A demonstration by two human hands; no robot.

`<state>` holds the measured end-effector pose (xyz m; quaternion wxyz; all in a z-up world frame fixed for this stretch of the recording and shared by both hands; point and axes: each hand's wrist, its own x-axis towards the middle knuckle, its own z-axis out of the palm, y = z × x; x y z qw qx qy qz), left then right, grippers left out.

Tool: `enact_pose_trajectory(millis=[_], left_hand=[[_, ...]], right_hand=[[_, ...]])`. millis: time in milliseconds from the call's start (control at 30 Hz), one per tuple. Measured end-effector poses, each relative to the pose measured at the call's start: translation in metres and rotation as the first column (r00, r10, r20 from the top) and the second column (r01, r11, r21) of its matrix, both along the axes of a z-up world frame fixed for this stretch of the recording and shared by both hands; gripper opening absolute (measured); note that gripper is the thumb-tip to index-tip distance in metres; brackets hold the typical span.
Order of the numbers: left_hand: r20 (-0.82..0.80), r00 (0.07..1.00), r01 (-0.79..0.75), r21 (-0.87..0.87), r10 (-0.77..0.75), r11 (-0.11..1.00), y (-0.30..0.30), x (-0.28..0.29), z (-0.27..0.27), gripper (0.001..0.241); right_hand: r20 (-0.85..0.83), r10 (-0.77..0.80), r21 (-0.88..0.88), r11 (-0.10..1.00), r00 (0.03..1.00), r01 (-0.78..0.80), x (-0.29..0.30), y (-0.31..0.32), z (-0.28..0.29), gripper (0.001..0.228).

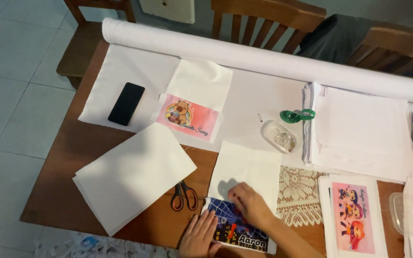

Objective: Aligning and pinning small printed fabric pieces onto a larger white fabric roll for preparation.

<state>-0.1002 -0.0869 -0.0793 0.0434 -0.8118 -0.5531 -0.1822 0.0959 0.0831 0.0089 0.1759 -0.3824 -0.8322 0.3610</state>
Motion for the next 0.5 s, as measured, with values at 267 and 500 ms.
enact_pose_trajectory(millis=[267,500], left_hand=[[0.093,0.991,0.090,0.062,-0.095,0.994,-0.034,-0.018,-0.007,0.060],[0.137,0.987,0.095,-0.040,-0.089,0.995,-0.037,-0.012,-0.007,0.061]], right_hand=[[0.133,0.168,0.166,0.968,0.977,-0.189,0.000,-0.075,-0.047,0.015],[0.143,0.196,0.267,0.936,0.970,-0.228,-0.001,-0.083,-0.065,0.030]])
